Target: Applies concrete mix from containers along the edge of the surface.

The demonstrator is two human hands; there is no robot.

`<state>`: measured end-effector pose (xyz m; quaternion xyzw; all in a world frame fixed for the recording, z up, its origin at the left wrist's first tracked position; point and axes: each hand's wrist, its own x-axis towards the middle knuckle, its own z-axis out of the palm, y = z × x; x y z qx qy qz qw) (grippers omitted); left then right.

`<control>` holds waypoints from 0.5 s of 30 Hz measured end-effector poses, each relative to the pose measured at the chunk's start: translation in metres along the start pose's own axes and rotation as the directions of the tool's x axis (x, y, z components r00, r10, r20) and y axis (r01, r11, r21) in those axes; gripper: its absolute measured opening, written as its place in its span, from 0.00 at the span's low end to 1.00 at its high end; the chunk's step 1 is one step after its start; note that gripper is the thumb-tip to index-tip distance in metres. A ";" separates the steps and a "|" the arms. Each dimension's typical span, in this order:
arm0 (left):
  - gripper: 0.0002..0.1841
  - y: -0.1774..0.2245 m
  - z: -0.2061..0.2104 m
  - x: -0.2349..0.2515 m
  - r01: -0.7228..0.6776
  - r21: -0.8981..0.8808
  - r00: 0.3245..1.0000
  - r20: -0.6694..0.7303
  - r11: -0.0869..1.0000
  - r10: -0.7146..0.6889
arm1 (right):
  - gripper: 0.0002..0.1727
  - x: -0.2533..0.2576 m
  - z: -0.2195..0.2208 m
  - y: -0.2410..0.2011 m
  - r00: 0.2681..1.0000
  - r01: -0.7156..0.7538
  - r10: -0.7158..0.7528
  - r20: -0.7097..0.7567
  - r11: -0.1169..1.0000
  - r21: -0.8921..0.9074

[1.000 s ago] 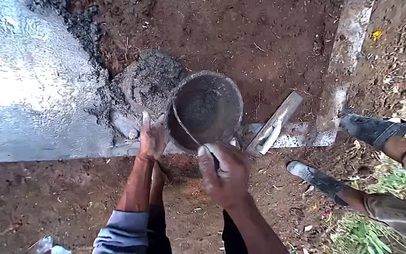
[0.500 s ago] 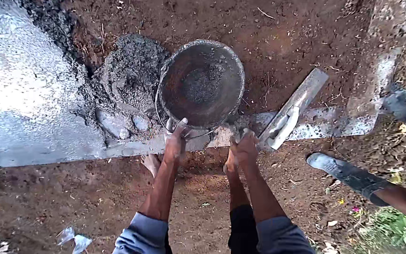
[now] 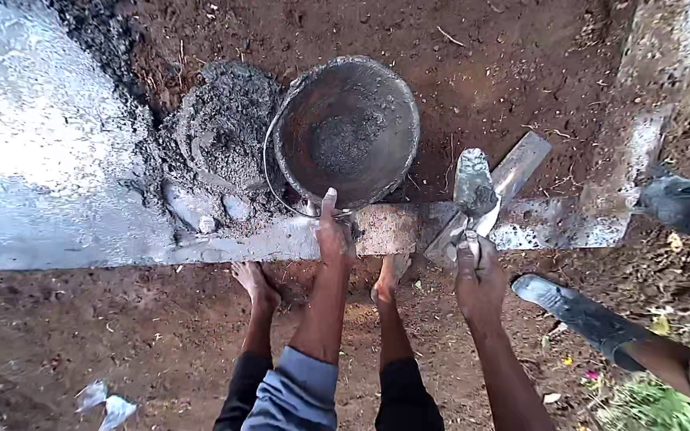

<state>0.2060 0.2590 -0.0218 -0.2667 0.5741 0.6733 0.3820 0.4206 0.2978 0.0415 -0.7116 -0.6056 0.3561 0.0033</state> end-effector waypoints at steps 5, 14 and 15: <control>0.18 -0.016 0.019 0.003 0.148 -0.108 0.988 -0.036 0.983 -0.153 | 0.29 0.057 -0.024 -0.078 0.867 0.480 -0.393 0.307 0.825 -0.298; 0.14 0.003 0.012 -0.027 0.017 0.213 0.998 -0.059 0.977 -0.004 | 0.31 0.104 0.043 -0.166 0.860 0.327 0.014 0.511 0.753 -0.571; 0.17 0.006 0.012 -0.028 0.012 0.212 0.998 -0.055 0.977 0.000 | 0.31 0.097 0.046 -0.164 0.827 0.286 0.083 0.556 0.790 -0.543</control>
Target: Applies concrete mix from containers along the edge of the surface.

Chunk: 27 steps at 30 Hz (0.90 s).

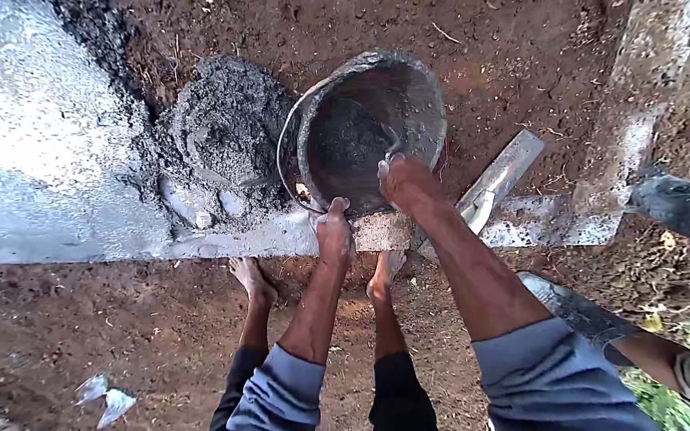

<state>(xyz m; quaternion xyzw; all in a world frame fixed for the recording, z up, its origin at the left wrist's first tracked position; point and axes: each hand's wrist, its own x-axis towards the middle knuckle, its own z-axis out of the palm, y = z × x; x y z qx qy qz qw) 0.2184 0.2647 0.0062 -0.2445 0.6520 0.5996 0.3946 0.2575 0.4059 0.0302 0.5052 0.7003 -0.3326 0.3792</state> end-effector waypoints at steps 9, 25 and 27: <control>0.13 0.036 -0.059 -0.017 0.016 0.313 0.996 0.080 0.950 -0.043 | 0.30 -0.070 -0.027 -0.006 0.991 -0.019 0.008 -0.137 0.997 -0.077; 0.19 0.104 -0.043 -0.035 -0.278 0.484 0.938 0.321 0.830 0.127 | 0.25 -0.109 -0.034 -0.017 0.996 0.033 -0.051 -0.076 0.974 -0.223; 0.22 0.106 -0.045 -0.036 -0.282 0.516 0.935 0.338 0.809 0.110 | 0.25 -0.118 -0.044 -0.012 0.991 0.043 -0.071 -0.118 0.973 -0.229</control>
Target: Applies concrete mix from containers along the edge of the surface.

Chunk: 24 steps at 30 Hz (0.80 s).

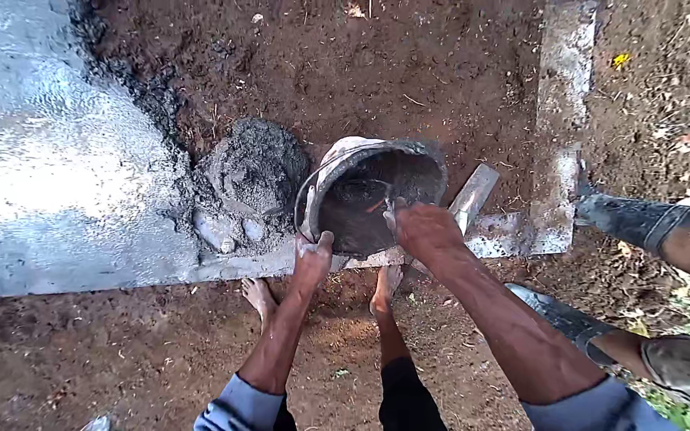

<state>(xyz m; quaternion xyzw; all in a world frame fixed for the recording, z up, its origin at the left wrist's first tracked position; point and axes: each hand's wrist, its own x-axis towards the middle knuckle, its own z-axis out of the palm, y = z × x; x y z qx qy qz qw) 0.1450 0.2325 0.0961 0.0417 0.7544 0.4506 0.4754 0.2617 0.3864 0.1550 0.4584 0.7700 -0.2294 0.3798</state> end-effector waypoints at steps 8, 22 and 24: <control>0.21 0.010 0.004 -0.003 -0.081 -0.022 0.996 0.026 0.996 0.082 | 0.22 -0.017 -0.007 -0.008 0.992 0.116 -0.119 -0.041 0.991 -0.065; 0.19 0.013 0.018 -0.028 0.043 -0.110 0.997 -0.055 0.993 -0.049 | 0.24 -0.027 0.006 0.021 0.994 0.038 -0.037 -0.105 0.999 0.006; 0.19 0.014 0.020 -0.036 -0.037 -0.055 0.998 -0.058 0.998 0.034 | 0.21 -0.022 -0.003 0.024 0.986 -0.048 0.045 -0.160 0.999 -0.018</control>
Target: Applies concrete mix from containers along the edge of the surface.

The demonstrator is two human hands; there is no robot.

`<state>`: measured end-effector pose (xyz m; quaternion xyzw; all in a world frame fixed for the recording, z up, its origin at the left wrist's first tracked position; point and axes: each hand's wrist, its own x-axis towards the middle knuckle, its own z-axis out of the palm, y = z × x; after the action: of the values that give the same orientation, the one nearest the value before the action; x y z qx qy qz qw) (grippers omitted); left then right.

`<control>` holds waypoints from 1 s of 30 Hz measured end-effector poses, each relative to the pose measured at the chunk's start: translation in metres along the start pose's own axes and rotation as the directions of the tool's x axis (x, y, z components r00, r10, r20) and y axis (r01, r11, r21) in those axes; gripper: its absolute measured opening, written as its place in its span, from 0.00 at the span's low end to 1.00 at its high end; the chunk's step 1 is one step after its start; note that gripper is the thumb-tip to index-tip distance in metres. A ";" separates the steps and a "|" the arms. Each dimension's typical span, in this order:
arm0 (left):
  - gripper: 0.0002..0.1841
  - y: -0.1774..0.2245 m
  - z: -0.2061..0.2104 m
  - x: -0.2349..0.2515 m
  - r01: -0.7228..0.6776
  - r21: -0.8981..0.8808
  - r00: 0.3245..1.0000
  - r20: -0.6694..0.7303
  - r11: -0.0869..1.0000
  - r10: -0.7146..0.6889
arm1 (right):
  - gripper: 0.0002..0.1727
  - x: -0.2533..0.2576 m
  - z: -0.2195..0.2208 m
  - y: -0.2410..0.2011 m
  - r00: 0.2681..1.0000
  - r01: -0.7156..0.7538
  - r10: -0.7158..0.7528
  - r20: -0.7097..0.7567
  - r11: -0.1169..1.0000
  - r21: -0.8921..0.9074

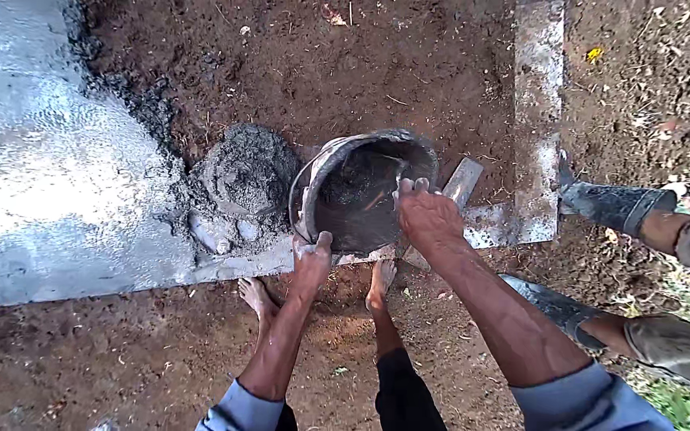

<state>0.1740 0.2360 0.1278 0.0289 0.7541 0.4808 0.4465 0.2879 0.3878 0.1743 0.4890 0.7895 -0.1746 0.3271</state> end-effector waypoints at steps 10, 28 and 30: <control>0.16 0.010 -0.029 -0.005 -0.054 -0.105 0.998 0.027 0.993 0.057 | 0.28 0.016 0.040 -0.005 0.933 0.019 -0.210 0.291 0.838 0.545; 0.21 -0.056 -0.157 -0.043 0.378 -0.521 0.858 -0.113 0.765 -0.501 | 0.20 -0.099 -0.001 -0.125 0.899 -0.029 -0.401 0.175 0.344 0.939; 0.22 -0.069 -0.176 -0.053 0.412 -0.504 0.846 -0.096 0.759 -0.524 | 0.19 -0.097 -0.005 -0.152 0.916 0.168 -0.402 0.002 0.388 0.906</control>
<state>0.1091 0.0510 0.1341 -0.3255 0.6457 0.5190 0.4558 0.1816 0.2564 0.2378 0.4199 0.6079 -0.6701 0.0708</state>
